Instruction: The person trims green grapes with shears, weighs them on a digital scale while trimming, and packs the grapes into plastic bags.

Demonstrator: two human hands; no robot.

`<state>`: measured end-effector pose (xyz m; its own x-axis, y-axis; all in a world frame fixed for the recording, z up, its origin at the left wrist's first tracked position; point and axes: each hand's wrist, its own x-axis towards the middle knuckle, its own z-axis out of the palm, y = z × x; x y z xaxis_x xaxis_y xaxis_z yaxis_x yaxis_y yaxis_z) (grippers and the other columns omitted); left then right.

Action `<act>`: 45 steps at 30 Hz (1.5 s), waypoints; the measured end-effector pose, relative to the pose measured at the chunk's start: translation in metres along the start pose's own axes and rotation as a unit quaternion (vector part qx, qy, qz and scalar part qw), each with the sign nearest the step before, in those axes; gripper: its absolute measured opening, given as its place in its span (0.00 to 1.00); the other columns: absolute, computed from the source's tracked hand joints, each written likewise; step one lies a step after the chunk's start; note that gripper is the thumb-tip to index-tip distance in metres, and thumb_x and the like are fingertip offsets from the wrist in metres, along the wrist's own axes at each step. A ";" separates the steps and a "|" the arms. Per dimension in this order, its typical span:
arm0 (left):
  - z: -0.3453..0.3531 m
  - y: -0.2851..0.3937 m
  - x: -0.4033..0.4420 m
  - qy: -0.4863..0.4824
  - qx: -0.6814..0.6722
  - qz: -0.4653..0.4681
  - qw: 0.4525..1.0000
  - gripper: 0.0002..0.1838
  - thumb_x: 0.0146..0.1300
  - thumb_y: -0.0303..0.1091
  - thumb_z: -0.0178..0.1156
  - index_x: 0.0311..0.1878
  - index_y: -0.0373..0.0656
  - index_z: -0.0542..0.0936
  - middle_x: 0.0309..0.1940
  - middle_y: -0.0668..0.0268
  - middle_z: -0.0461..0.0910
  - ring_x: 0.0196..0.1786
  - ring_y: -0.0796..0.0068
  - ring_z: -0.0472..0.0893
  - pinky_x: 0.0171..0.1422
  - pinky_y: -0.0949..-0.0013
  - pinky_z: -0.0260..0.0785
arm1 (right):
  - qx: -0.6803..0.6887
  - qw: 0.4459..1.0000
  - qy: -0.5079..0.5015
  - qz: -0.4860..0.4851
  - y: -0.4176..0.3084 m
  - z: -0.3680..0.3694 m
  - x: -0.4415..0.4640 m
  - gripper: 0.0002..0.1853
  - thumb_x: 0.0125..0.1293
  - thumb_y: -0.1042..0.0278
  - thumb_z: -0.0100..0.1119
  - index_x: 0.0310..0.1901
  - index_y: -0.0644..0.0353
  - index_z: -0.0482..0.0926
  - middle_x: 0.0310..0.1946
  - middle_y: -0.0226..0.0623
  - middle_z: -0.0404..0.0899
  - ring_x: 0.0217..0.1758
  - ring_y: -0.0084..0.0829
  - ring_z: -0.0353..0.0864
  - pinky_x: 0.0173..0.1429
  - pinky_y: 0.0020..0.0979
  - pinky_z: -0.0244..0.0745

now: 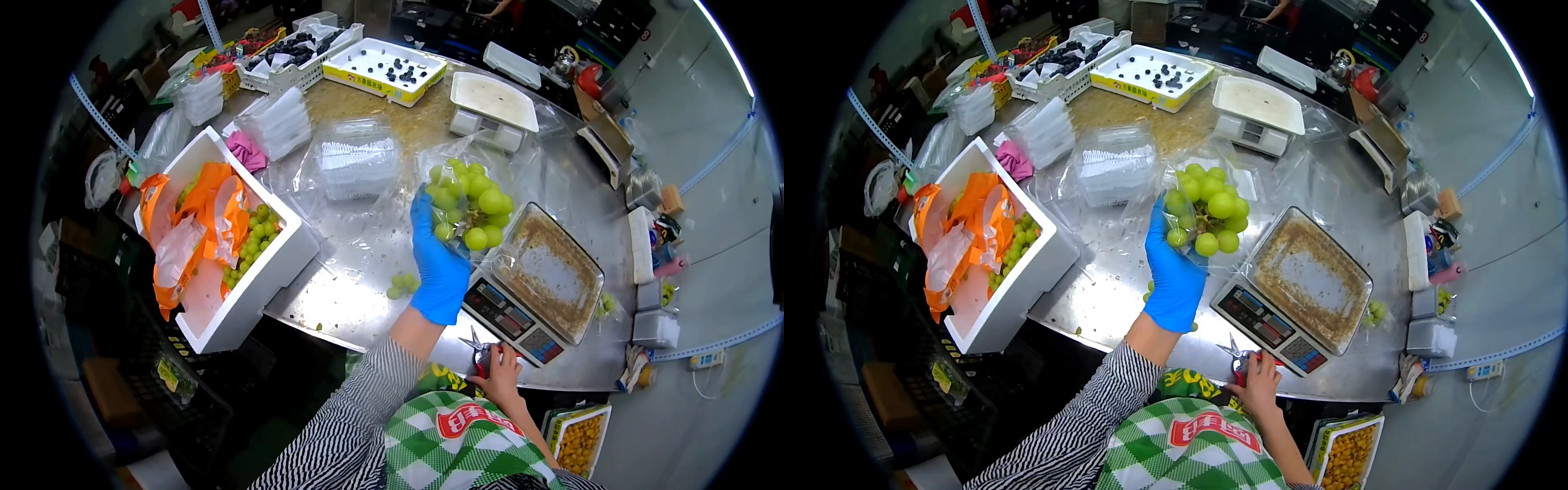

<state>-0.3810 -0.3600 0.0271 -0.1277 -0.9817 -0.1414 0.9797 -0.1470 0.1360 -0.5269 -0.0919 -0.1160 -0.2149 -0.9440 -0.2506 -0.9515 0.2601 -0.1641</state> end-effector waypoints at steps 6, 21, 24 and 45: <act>0.010 0.013 -0.005 -0.009 -0.007 -0.013 1.000 0.21 0.70 0.45 0.51 0.62 0.46 0.69 0.57 0.64 0.73 0.59 0.68 0.74 0.65 0.64 0.67 | 0.029 0.999 -0.012 0.012 0.008 -0.003 0.004 0.49 0.42 0.51 0.76 0.65 0.60 0.61 0.65 0.51 0.58 0.70 0.50 0.55 0.64 0.53 0.55; 0.023 -0.030 -0.028 -0.049 0.068 -0.142 0.986 0.24 0.71 0.49 0.44 0.61 0.43 0.71 0.56 0.61 0.75 0.57 0.65 0.76 0.62 0.62 0.69 | 0.226 0.882 0.377 -0.171 -0.089 -0.277 0.106 0.28 0.60 0.64 0.62 0.60 0.68 0.69 0.53 0.52 0.72 0.54 0.45 0.75 0.51 0.37 0.75; 0.029 -0.050 -0.027 -0.050 0.052 -0.173 0.982 0.23 0.71 0.48 0.44 0.61 0.43 0.71 0.56 0.61 0.75 0.57 0.65 0.75 0.62 0.62 0.69 | 0.208 0.891 0.378 -0.138 -0.075 -0.290 0.135 0.17 0.60 0.67 0.60 0.49 0.65 0.77 0.42 0.50 0.77 0.43 0.49 0.78 0.45 0.39 0.76; 0.120 -0.092 0.022 -0.185 0.251 -0.333 0.890 0.34 0.66 0.63 0.46 0.66 0.47 0.67 0.62 0.59 0.71 0.62 0.59 0.73 0.65 0.46 0.66 | 0.239 0.828 0.468 -0.195 -0.014 -0.391 0.176 0.11 0.65 0.68 0.53 0.39 0.68 0.79 0.21 0.44 0.76 0.22 0.28 0.72 0.31 0.29 0.67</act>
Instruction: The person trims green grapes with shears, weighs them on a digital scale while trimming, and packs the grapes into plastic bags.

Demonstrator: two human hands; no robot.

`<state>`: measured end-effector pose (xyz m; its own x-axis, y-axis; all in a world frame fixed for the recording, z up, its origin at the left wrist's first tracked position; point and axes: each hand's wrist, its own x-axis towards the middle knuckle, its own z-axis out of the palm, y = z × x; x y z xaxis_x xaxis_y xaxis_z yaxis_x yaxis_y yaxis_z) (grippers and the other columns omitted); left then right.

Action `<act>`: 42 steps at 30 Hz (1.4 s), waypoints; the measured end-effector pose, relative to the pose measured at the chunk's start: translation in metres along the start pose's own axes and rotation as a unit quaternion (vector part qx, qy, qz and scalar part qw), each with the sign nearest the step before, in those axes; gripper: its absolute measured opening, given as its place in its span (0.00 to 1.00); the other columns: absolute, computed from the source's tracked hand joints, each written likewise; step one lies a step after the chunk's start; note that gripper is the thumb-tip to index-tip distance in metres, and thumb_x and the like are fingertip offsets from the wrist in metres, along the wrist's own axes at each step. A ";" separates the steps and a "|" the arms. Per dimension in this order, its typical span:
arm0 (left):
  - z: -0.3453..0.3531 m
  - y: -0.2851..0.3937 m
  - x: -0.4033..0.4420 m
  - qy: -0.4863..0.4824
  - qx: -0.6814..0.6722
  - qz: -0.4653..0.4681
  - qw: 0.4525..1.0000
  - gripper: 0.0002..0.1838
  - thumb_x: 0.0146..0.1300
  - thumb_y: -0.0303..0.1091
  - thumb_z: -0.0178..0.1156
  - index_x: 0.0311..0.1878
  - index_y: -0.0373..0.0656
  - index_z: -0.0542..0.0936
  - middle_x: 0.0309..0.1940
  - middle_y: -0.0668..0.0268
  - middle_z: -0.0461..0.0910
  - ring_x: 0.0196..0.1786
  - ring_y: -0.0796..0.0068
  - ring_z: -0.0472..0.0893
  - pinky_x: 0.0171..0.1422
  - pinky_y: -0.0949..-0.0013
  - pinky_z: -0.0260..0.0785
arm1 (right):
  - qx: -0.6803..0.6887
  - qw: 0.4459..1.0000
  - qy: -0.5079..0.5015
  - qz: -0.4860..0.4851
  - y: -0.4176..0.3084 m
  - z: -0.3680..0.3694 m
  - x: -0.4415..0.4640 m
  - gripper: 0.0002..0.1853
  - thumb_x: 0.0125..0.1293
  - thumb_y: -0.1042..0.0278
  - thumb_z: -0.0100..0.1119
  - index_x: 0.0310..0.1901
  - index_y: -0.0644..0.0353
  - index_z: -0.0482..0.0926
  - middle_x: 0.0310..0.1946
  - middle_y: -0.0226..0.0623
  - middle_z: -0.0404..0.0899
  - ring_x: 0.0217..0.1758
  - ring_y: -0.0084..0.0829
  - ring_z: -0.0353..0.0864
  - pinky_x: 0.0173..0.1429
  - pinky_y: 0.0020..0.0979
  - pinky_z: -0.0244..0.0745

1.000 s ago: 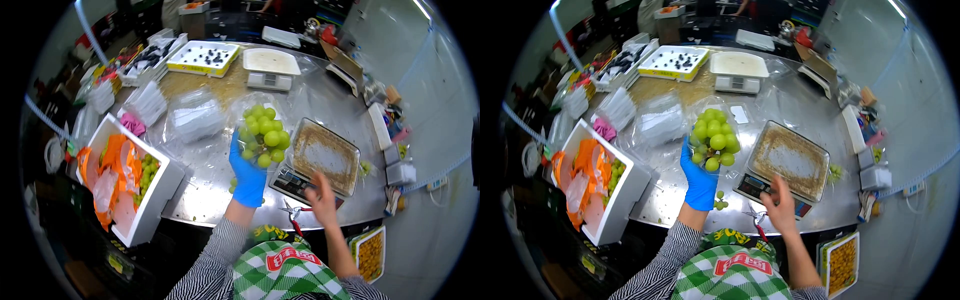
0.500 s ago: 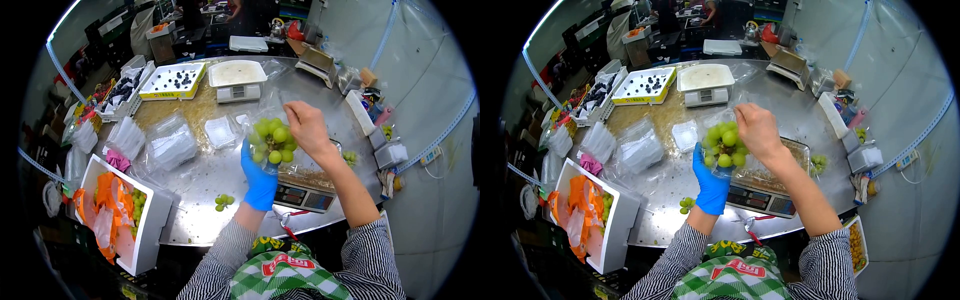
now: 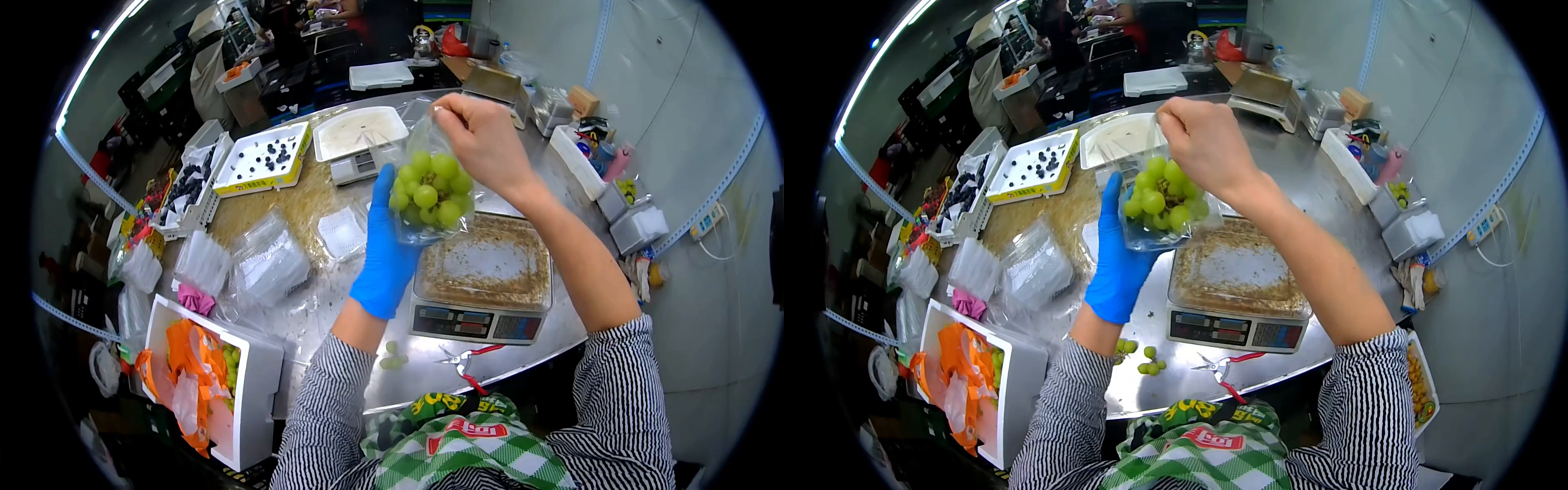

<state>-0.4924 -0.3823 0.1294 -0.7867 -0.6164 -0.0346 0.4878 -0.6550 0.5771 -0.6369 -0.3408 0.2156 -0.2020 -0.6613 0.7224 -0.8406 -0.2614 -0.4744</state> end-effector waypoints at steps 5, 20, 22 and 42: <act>0.015 0.017 0.018 -0.023 0.065 -0.109 0.992 0.28 0.70 0.54 0.44 0.66 0.46 0.67 0.61 0.57 0.72 0.63 0.57 0.72 0.63 0.43 0.67 | 0.040 0.998 -0.007 0.047 0.010 -0.013 0.013 0.12 0.65 0.66 0.53 0.39 0.69 0.80 0.20 0.35 0.75 0.23 0.19 0.69 0.29 0.26 0.65; 0.048 0.032 0.032 0.023 0.216 -0.107 0.970 0.27 0.73 0.50 0.42 0.73 0.56 0.58 0.65 0.55 0.66 0.64 0.50 0.70 0.58 0.31 0.64 | 0.128 0.985 0.028 0.112 0.029 -0.035 0.016 0.13 0.69 0.66 0.53 0.42 0.66 0.83 0.28 0.28 0.80 0.29 0.16 0.71 0.35 0.21 0.68; 0.053 0.031 0.030 0.051 0.258 -0.090 0.961 0.28 0.72 0.52 0.43 0.72 0.58 0.59 0.65 0.55 0.66 0.64 0.50 0.69 0.60 0.31 0.62 | 0.135 0.983 0.051 0.115 0.031 -0.037 0.015 0.13 0.65 0.66 0.53 0.39 0.67 0.83 0.23 0.33 0.79 0.26 0.19 0.73 0.34 0.25 0.69; 0.040 0.032 0.033 0.082 0.247 0.020 0.965 0.26 0.71 0.53 0.44 0.67 0.53 0.68 0.60 0.62 0.71 0.57 0.60 0.75 0.55 0.44 0.69 | 0.181 0.961 0.063 0.200 0.044 -0.050 0.000 0.12 0.64 0.65 0.56 0.36 0.66 0.83 0.16 0.26 0.72 0.18 0.14 0.65 0.23 0.23 0.59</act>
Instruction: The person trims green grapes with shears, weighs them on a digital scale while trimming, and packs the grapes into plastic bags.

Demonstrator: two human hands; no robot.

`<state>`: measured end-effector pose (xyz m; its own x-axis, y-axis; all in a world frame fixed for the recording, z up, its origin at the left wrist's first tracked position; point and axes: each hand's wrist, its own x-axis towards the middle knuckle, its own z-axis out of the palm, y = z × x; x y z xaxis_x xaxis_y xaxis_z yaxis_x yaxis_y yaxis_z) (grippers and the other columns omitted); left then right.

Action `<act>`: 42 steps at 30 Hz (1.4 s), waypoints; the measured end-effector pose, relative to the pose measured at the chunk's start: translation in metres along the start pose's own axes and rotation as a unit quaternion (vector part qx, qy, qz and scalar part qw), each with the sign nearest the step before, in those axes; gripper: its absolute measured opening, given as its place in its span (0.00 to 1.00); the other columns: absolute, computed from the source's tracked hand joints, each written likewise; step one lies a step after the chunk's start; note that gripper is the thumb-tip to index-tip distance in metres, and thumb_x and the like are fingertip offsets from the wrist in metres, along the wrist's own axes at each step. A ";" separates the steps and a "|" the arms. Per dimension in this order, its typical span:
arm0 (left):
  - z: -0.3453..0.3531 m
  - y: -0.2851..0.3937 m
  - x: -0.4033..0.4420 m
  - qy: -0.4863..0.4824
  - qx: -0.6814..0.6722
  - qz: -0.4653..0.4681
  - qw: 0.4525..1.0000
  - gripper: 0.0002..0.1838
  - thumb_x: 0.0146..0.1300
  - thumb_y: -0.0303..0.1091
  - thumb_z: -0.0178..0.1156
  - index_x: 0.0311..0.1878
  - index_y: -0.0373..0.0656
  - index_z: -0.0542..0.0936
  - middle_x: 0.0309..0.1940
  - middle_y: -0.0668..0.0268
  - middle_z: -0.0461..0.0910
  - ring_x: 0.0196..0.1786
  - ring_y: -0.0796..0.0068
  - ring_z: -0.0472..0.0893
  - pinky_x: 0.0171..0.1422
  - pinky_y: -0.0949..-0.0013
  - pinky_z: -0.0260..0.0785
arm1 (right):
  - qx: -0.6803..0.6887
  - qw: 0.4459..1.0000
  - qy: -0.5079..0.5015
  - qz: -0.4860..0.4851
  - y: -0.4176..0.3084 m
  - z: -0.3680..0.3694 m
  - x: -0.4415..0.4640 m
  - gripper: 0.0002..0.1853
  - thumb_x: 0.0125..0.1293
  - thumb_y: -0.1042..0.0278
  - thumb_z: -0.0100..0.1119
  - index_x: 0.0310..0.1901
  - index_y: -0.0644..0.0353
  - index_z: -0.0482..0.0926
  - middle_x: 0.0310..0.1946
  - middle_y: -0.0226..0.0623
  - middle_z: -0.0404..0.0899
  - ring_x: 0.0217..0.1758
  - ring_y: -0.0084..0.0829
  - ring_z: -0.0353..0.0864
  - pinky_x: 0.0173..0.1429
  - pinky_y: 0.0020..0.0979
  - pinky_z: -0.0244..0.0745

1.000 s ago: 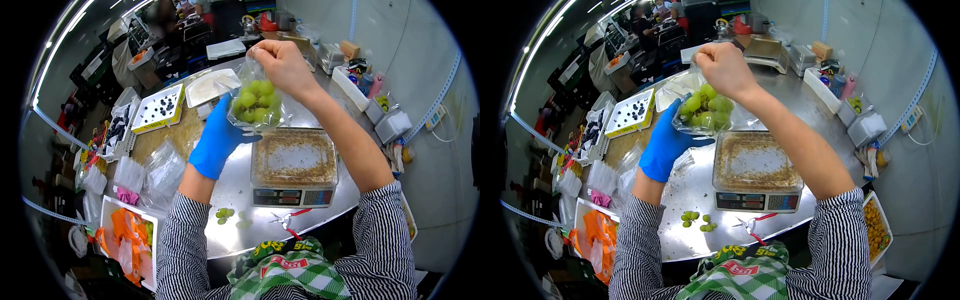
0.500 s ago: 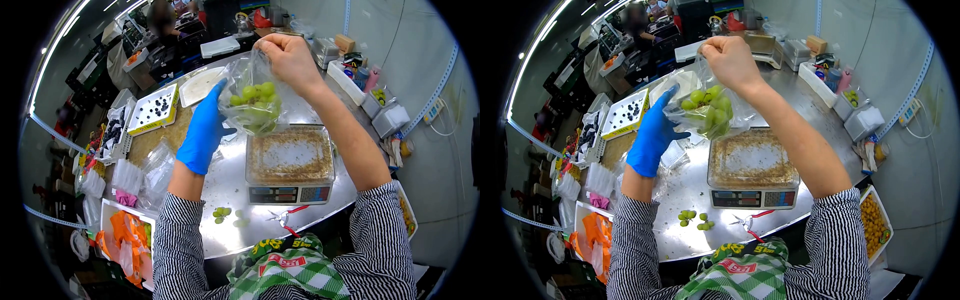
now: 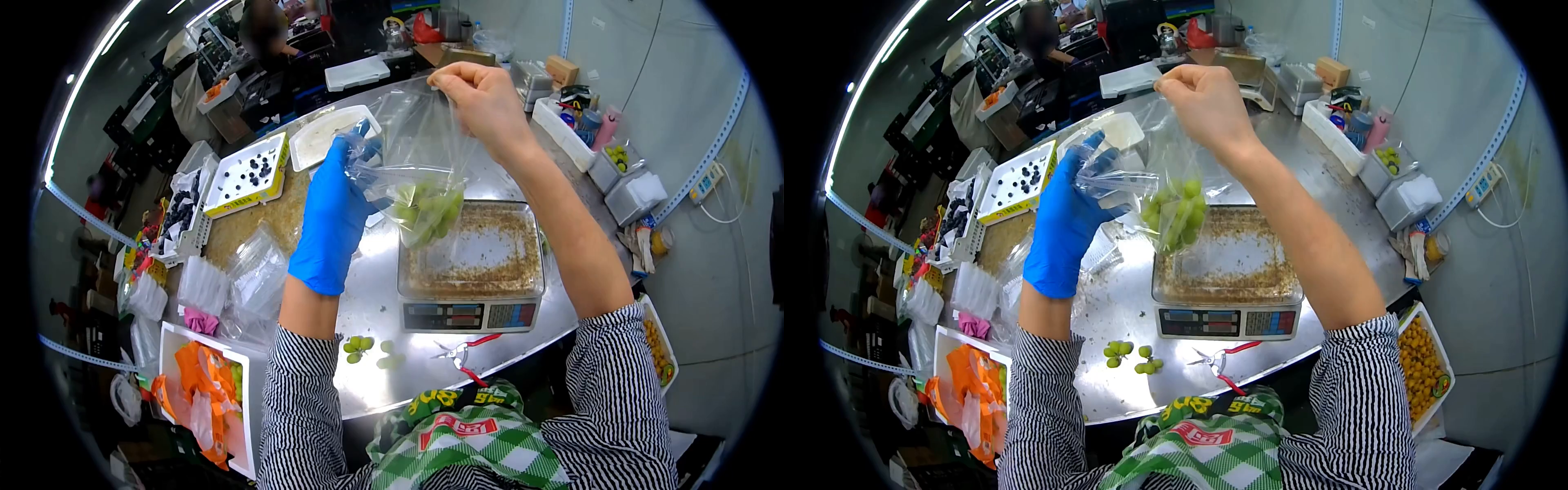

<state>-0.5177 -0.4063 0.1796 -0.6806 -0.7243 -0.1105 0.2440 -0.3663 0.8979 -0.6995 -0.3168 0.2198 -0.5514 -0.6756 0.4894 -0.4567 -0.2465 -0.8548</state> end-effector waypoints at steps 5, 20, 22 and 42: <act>0.015 -0.001 -0.001 -0.002 0.022 0.012 1.000 0.25 0.72 0.52 0.42 0.67 0.54 0.69 0.59 0.62 0.73 0.55 0.62 0.76 0.57 0.47 0.68 | 0.088 0.995 -0.031 0.045 -0.005 -0.003 -0.005 0.10 0.68 0.67 0.53 0.38 0.65 0.81 0.15 0.23 0.67 0.15 0.14 0.63 0.19 0.20 0.56; 0.083 -0.071 0.029 -0.006 0.194 0.151 0.969 0.23 0.71 0.45 0.42 0.50 0.38 0.80 0.37 0.65 0.82 0.39 0.76 0.76 0.46 0.72 0.67 | 0.202 0.955 0.006 0.218 0.081 -0.063 -0.077 0.09 0.71 0.68 0.49 0.40 0.64 0.76 0.24 0.29 0.70 0.25 0.24 0.75 0.30 0.24 0.71; 0.092 -0.088 0.026 -0.030 0.219 0.161 0.962 0.24 0.72 0.46 0.43 0.54 0.37 0.79 0.39 0.63 0.82 0.41 0.74 0.76 0.50 0.71 0.67 | 0.191 0.953 0.020 0.236 0.095 -0.073 -0.090 0.10 0.71 0.67 0.49 0.40 0.64 0.76 0.24 0.29 0.70 0.25 0.23 0.75 0.31 0.24 0.71; 0.203 -0.190 -0.101 -0.010 0.493 0.419 0.763 0.28 0.58 0.42 0.53 0.59 0.35 0.72 0.60 0.41 0.67 0.68 0.38 0.60 0.68 0.28 0.43 | 0.246 0.893 0.247 0.284 0.196 -0.228 -0.240 0.12 0.67 0.60 0.56 0.44 0.58 0.78 0.29 0.25 0.75 0.32 0.19 0.73 0.38 0.24 0.71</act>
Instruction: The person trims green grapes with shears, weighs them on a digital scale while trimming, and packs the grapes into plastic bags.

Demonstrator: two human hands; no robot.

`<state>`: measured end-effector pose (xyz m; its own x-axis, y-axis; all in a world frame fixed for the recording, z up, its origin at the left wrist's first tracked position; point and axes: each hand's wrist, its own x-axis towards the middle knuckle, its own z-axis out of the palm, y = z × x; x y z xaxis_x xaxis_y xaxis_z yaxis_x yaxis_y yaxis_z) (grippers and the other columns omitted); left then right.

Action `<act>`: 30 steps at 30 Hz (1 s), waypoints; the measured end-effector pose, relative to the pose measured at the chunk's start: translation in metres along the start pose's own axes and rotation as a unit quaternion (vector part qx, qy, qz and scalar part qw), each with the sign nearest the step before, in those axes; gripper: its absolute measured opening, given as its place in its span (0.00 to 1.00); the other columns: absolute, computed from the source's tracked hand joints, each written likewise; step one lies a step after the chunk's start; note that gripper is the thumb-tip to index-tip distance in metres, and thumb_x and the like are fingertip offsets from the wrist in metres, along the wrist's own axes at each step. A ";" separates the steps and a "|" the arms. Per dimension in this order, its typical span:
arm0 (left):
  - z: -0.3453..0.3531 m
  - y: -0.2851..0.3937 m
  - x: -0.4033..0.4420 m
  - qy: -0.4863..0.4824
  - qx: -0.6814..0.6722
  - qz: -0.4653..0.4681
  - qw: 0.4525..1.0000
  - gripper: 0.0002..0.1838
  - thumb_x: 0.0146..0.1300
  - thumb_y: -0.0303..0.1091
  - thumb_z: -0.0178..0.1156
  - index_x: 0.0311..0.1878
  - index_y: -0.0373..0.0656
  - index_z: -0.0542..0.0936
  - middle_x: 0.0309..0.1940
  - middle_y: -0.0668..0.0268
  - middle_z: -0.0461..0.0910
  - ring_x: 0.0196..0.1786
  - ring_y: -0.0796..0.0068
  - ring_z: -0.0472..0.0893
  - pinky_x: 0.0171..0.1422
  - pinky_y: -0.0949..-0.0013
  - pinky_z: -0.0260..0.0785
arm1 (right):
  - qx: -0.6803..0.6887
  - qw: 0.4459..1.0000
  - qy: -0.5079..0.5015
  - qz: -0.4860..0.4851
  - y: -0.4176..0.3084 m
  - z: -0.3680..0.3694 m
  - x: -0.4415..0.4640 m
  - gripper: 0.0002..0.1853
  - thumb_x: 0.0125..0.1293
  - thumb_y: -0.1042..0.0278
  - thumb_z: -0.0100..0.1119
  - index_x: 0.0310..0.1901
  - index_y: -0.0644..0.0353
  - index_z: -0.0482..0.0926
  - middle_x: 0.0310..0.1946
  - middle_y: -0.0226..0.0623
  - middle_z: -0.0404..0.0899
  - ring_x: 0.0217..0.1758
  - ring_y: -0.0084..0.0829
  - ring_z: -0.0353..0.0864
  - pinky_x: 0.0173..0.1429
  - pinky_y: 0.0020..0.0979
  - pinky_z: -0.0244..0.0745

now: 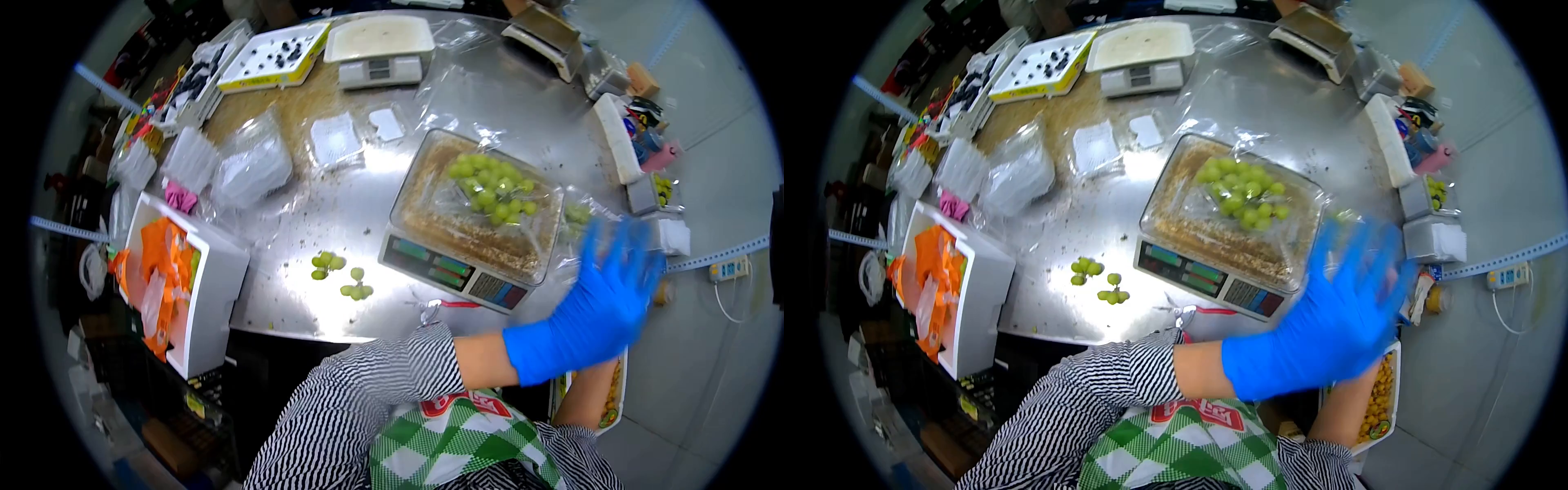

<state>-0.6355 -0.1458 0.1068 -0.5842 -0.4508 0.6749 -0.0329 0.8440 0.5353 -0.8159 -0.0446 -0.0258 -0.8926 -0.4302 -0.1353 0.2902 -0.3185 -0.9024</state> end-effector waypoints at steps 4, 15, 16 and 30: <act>-0.022 0.036 -0.037 0.023 -0.206 0.228 0.951 0.20 0.51 0.39 0.53 0.42 0.33 0.80 0.51 0.42 0.74 0.61 0.41 0.71 0.66 0.35 0.57 | 0.041 0.994 0.088 0.050 0.013 -0.059 -0.005 0.11 0.66 0.60 0.56 0.44 0.57 0.78 0.30 0.24 0.75 0.32 0.19 0.73 0.39 0.23 0.71; -0.082 0.026 -0.097 -0.087 -0.330 0.301 0.890 0.17 0.50 0.37 0.56 0.33 0.30 0.80 0.39 0.49 0.77 0.53 0.47 0.75 0.60 0.46 0.65 | -0.039 0.972 0.221 0.062 0.064 -0.076 -0.107 0.07 0.64 0.65 0.59 0.40 0.55 0.78 0.27 0.26 0.74 0.27 0.21 0.73 0.31 0.26 0.70; -0.089 0.023 -0.099 -0.093 -0.331 0.299 0.890 0.17 0.50 0.37 0.55 0.33 0.30 0.80 0.39 0.49 0.77 0.53 0.49 0.75 0.60 0.47 0.65 | -0.051 0.975 0.206 0.060 0.067 -0.070 -0.115 0.07 0.64 0.64 0.59 0.41 0.56 0.79 0.28 0.25 0.75 0.29 0.21 0.73 0.33 0.26 0.70; -0.114 -0.002 -0.136 -0.162 -0.314 0.251 0.901 0.17 0.50 0.36 0.56 0.40 0.31 0.79 0.39 0.50 0.78 0.49 0.56 0.78 0.55 0.59 0.69 | -0.250 0.967 0.042 -0.008 0.091 0.026 -0.161 0.06 0.68 0.71 0.56 0.42 0.62 0.78 0.26 0.29 0.75 0.25 0.17 0.71 0.29 0.20 0.68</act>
<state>-0.4635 -0.1196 0.0724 -0.6070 0.1360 0.7830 0.7075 0.5412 0.4545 -0.6368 -0.0260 -0.0758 -0.9265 -0.3520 -0.1330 0.0916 0.1318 -0.9870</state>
